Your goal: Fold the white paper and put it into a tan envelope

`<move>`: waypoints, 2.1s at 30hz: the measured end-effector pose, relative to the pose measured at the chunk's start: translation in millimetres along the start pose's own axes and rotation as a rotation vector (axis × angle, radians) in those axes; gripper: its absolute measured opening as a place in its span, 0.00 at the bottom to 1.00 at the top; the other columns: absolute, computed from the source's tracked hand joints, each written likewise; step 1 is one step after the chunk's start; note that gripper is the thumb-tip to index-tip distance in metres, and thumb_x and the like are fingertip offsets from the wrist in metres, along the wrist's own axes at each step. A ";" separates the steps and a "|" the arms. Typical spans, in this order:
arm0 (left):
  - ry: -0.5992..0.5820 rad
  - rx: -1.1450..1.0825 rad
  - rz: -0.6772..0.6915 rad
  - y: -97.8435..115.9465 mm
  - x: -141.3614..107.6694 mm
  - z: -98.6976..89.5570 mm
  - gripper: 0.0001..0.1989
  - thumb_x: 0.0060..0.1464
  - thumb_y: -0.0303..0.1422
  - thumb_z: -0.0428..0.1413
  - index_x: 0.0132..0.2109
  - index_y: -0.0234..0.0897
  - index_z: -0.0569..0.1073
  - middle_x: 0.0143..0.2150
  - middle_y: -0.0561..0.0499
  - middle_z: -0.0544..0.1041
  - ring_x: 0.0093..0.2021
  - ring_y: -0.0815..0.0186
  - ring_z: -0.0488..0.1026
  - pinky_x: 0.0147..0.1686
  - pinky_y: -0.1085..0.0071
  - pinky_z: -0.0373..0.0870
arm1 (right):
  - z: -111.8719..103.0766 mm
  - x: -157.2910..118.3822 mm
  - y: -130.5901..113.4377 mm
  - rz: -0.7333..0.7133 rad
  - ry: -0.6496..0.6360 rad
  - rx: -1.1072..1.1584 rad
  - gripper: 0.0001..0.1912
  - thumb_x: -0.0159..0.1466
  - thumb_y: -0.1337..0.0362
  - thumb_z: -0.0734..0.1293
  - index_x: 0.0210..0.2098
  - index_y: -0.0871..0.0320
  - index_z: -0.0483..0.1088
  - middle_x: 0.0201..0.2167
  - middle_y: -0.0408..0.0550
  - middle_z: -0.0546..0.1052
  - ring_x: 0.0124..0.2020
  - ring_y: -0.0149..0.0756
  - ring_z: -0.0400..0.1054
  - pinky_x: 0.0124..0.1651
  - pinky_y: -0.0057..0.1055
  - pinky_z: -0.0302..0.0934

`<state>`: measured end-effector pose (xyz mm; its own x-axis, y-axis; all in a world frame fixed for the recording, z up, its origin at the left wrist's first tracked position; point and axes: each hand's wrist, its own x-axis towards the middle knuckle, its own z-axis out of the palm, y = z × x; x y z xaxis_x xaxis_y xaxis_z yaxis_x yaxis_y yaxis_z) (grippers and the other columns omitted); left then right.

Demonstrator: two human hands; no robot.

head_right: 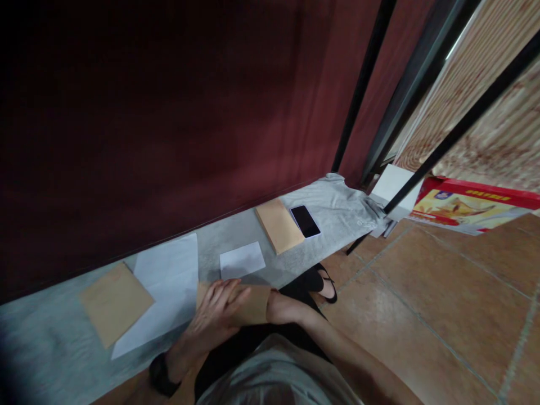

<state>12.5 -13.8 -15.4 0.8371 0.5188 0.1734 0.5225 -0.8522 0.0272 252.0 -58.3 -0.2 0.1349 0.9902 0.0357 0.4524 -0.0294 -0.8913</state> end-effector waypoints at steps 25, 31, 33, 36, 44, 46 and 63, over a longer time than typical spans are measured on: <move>0.075 0.143 -0.498 -42.6 -57.6 0.9 0.46 0.53 0.42 0.59 0.73 0.37 0.48 0.58 0.38 0.71 0.58 0.47 0.69 0.61 0.50 0.61 | 81.3 89.5 38.9 0.127 0.104 -0.480 0.12 0.63 0.67 0.66 0.47 0.61 0.68 0.46 0.62 0.75 0.51 0.50 0.71 0.54 0.42 0.64; 0.074 0.104 -0.517 -46.4 -52.1 9.6 0.50 0.52 0.44 0.61 0.74 0.36 0.47 0.58 0.37 0.70 0.59 0.47 0.68 0.62 0.49 0.60 | 33.6 80.2 35.0 0.002 0.203 -0.147 0.13 0.70 0.61 0.56 0.50 0.59 0.65 0.39 0.54 0.77 0.42 0.44 0.74 0.45 0.37 0.67; 0.096 0.094 -0.527 -46.3 -49.5 9.2 0.50 0.51 0.45 0.62 0.74 0.36 0.46 0.58 0.37 0.70 0.60 0.46 0.67 0.63 0.48 0.58 | 12.6 74.8 32.2 -0.058 0.286 0.032 0.13 0.69 0.57 0.59 0.48 0.57 0.66 0.40 0.53 0.78 0.43 0.43 0.73 0.44 0.36 0.67; 0.126 0.084 -0.529 -43.6 -43.2 7.8 0.51 0.51 0.44 0.61 0.73 0.35 0.45 0.60 0.36 0.68 0.62 0.46 0.65 0.65 0.45 0.55 | -5.0 61.5 27.1 -0.092 0.322 0.232 0.14 0.67 0.53 0.62 0.46 0.56 0.68 0.40 0.50 0.78 0.42 0.41 0.72 0.45 0.33 0.66; 0.142 0.152 -0.523 -37.4 -32.9 8.4 0.47 0.53 0.43 0.61 0.73 0.33 0.49 0.61 0.33 0.68 0.65 0.44 0.62 0.66 0.42 0.50 | -3.9 33.1 21.0 -0.108 0.078 0.177 0.17 0.68 0.54 0.61 0.45 0.56 0.77 0.40 0.50 0.81 0.41 0.44 0.74 0.47 0.37 0.67; 0.135 0.168 -0.532 -36.9 -32.4 8.7 0.46 0.53 0.42 0.60 0.72 0.32 0.50 0.61 0.32 0.68 0.65 0.43 0.62 0.66 0.41 0.49 | -11.7 35.4 22.3 -0.118 0.050 0.137 0.17 0.68 0.55 0.61 0.45 0.56 0.78 0.39 0.50 0.81 0.41 0.44 0.75 0.45 0.38 0.68; 0.101 0.102 -0.390 -22.7 0.2 8.8 0.52 0.49 0.43 0.63 0.73 0.31 0.46 0.63 0.32 0.65 0.65 0.43 0.61 0.67 0.42 0.49 | 5.1 31.1 32.8 -0.113 -0.031 0.119 0.18 0.69 0.55 0.60 0.32 0.57 0.76 0.36 0.50 0.78 0.36 0.40 0.73 0.41 0.34 0.67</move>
<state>2.2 6.3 -24.7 0.5558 0.7880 0.2650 0.8151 -0.5791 0.0126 266.5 -27.7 -30.6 0.0612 0.9901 0.1263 0.3555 0.0966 -0.9297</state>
